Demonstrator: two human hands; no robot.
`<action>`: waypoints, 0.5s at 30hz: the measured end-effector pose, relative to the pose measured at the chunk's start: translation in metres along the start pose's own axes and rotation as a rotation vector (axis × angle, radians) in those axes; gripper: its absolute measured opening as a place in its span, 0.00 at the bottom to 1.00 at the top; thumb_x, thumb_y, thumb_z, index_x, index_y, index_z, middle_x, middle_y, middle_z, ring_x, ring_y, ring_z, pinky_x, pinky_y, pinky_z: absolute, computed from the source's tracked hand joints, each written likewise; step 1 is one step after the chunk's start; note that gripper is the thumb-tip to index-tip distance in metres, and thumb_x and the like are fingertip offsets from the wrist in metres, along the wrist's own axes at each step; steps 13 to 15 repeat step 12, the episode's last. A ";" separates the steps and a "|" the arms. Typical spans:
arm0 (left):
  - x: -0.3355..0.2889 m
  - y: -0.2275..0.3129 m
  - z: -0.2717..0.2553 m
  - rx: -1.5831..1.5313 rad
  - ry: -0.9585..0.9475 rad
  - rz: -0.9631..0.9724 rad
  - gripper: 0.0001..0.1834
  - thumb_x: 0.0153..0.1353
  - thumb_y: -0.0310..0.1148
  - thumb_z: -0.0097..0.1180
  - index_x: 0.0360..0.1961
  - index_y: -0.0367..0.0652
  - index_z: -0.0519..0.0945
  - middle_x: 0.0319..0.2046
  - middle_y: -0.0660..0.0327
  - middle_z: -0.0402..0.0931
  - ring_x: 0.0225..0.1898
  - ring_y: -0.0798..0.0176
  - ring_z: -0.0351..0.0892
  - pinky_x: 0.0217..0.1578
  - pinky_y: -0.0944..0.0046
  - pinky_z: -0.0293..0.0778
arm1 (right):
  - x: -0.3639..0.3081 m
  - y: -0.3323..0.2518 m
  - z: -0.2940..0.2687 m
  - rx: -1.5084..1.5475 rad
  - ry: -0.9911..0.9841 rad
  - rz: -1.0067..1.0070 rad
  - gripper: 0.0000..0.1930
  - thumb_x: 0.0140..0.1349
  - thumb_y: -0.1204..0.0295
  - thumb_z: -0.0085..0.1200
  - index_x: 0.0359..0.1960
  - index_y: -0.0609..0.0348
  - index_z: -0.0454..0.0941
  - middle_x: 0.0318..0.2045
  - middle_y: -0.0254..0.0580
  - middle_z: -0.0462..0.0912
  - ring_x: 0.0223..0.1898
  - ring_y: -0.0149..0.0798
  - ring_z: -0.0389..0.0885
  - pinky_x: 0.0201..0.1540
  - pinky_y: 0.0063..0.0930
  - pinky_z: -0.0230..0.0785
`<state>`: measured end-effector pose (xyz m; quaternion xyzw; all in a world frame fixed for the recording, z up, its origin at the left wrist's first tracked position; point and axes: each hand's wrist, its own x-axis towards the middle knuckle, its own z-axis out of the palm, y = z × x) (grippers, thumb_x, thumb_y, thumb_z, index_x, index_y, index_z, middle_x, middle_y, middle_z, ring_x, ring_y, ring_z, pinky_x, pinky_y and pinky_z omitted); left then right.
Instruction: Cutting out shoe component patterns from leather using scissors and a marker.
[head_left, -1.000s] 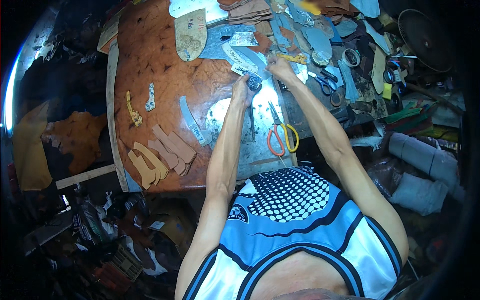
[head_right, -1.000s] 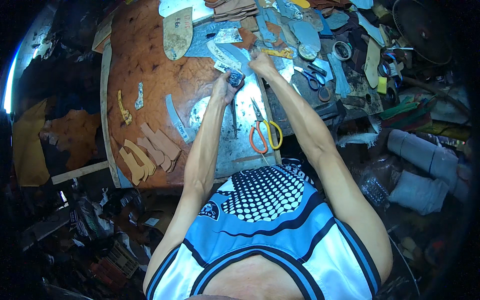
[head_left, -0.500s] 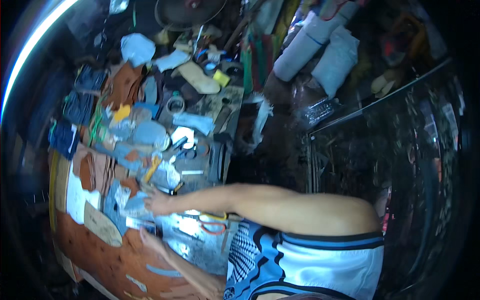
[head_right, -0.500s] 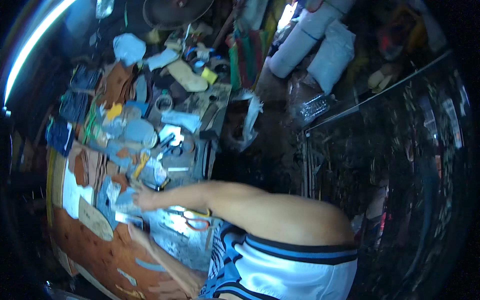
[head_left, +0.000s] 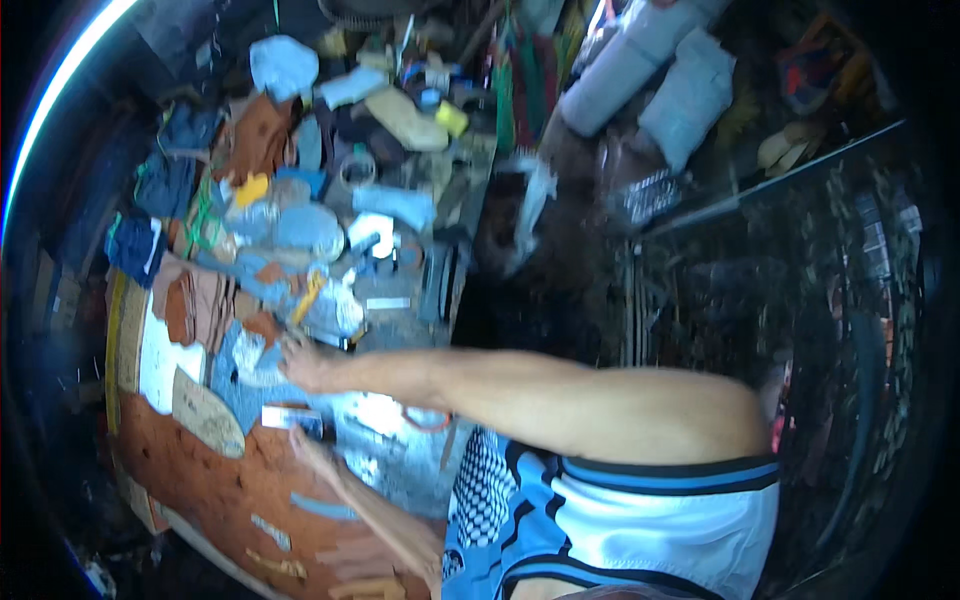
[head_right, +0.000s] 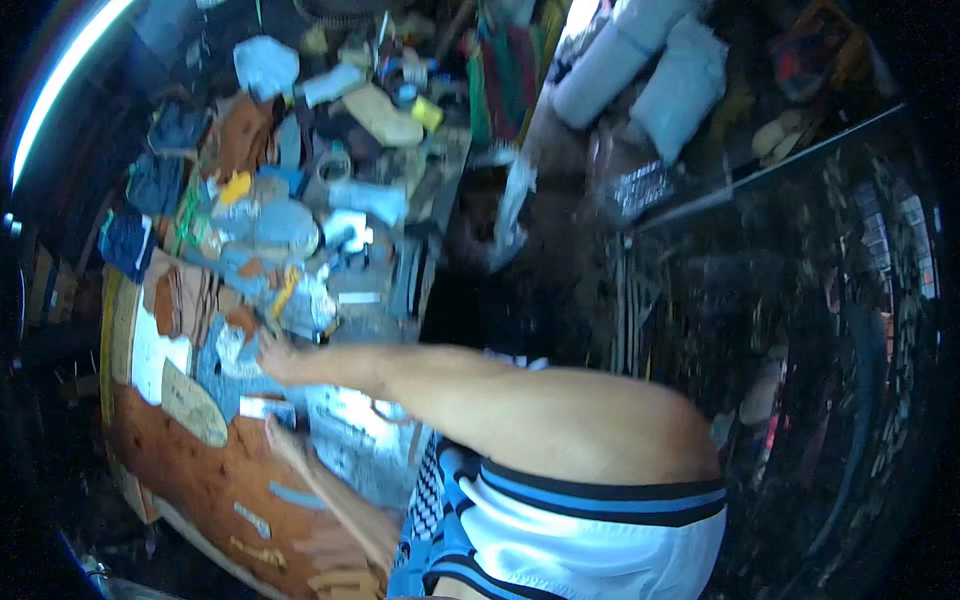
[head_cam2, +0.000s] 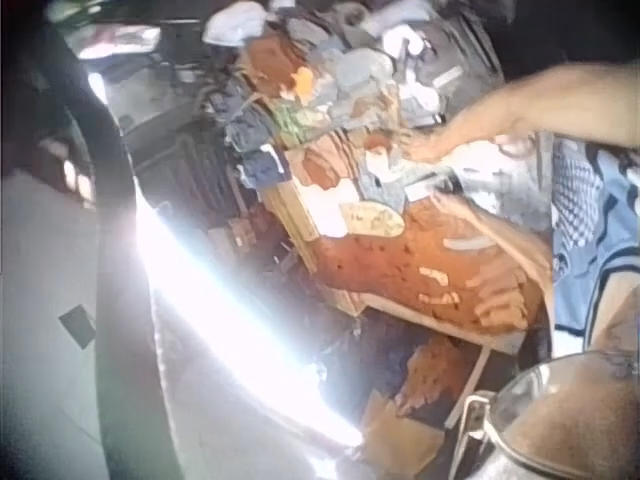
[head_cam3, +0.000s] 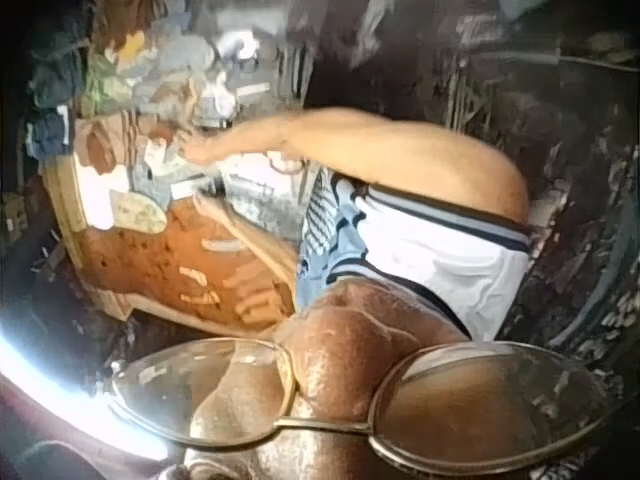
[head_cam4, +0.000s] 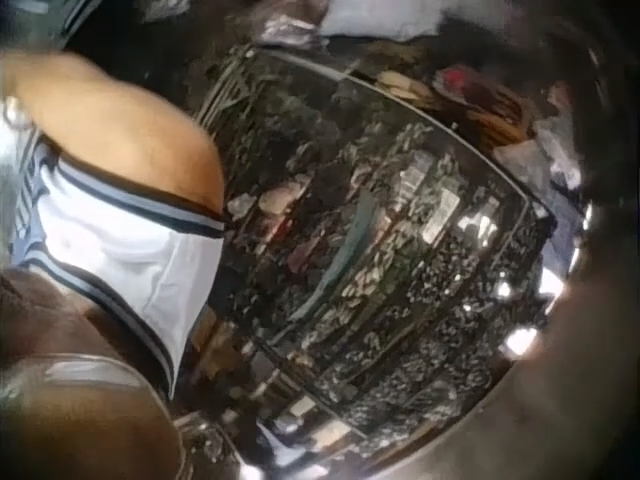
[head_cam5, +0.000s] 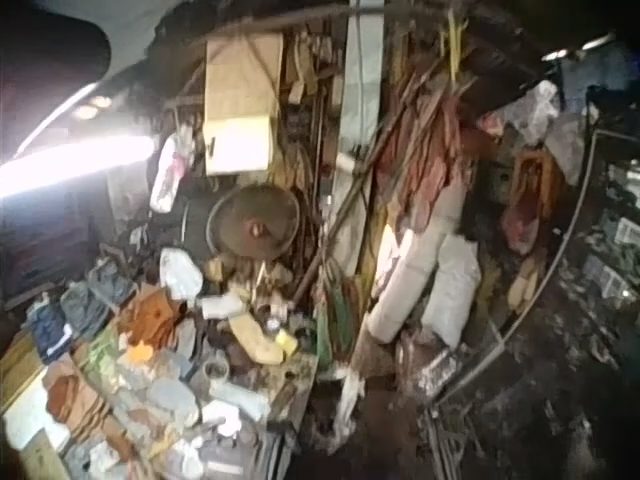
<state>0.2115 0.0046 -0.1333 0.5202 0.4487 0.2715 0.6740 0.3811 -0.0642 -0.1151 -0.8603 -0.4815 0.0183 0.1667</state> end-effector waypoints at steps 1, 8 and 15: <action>-0.009 0.012 0.018 0.104 0.050 0.033 0.22 0.64 0.37 0.53 0.55 0.34 0.73 0.48 0.51 0.75 0.46 0.55 0.75 0.42 0.53 0.76 | 0.007 0.008 0.002 -0.057 0.016 0.016 0.20 0.63 0.66 0.42 0.51 0.61 0.76 0.56 0.64 0.71 0.65 0.61 0.60 0.65 0.67 0.42; -0.007 0.019 0.039 -0.030 -0.069 -0.035 0.17 0.65 0.36 0.54 0.50 0.37 0.74 0.44 0.57 0.75 0.40 0.57 0.77 0.37 0.56 0.79 | 0.018 0.016 0.012 0.036 0.052 0.056 0.17 0.59 0.66 0.47 0.45 0.59 0.80 0.53 0.60 0.73 0.62 0.59 0.63 0.63 0.67 0.45; 0.004 0.011 0.016 -0.021 -0.076 -0.078 0.18 0.65 0.38 0.56 0.52 0.41 0.73 0.44 0.56 0.75 0.39 0.55 0.77 0.37 0.53 0.79 | 0.028 0.010 0.016 0.049 0.084 0.058 0.17 0.58 0.67 0.48 0.46 0.60 0.79 0.53 0.58 0.73 0.60 0.56 0.65 0.63 0.66 0.46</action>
